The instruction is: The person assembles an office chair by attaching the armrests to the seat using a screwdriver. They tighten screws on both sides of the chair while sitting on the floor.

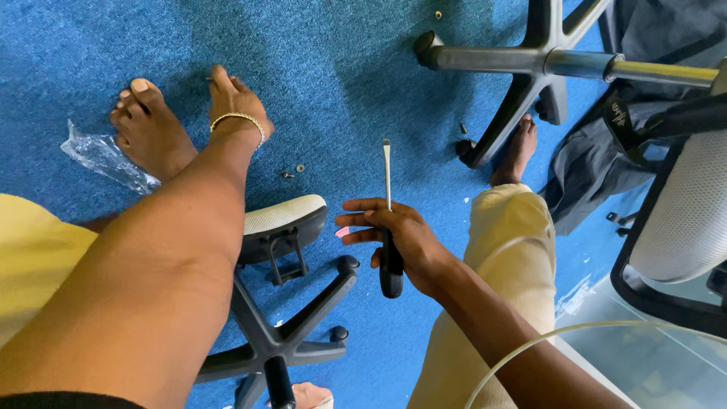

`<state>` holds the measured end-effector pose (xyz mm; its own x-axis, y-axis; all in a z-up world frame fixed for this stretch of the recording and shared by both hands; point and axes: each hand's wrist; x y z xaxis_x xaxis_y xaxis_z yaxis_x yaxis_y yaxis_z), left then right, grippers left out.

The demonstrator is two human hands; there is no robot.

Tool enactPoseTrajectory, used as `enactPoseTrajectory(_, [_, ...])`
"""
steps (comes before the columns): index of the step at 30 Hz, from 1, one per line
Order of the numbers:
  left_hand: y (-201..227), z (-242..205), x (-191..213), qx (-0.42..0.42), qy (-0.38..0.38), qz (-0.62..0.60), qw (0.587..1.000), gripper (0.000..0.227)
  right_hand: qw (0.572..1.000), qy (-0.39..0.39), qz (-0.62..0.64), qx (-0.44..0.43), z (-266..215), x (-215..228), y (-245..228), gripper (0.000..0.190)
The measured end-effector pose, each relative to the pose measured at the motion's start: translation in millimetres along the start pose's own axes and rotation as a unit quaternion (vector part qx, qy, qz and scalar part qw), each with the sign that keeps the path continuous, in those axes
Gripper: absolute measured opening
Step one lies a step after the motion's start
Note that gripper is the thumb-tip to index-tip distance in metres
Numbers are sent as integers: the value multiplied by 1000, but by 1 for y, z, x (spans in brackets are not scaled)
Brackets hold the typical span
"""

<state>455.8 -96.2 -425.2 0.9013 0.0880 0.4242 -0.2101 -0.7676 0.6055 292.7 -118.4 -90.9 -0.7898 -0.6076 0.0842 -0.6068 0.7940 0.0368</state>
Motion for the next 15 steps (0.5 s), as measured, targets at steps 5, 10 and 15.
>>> enactPoseTrajectory(5, [-20, 21, -15, -116, 11, 143, 983, 82, 1000, 7, 7, -6, -1, -2, -4, 44])
enactPoseTrajectory(10, [-8, 22, 5, -118, -40, 188, 974, 72, 1000, 11, 16, -13, -2, -7, -4, 45])
enactPoseTrajectory(15, [13, 9, 12, -154, 37, 56, 986, 51, 999, 0, 34, 1, -8, -9, -5, 46])
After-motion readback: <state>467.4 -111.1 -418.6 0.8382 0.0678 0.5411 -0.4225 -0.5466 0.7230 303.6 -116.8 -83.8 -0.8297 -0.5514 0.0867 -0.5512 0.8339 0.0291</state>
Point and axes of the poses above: each hand's wrist, its own z-axis towards the middle knuckle, its own x-axis out of the back of the hand, y = z × x, and after that the axes turned 12 degrees about -x, right-handed
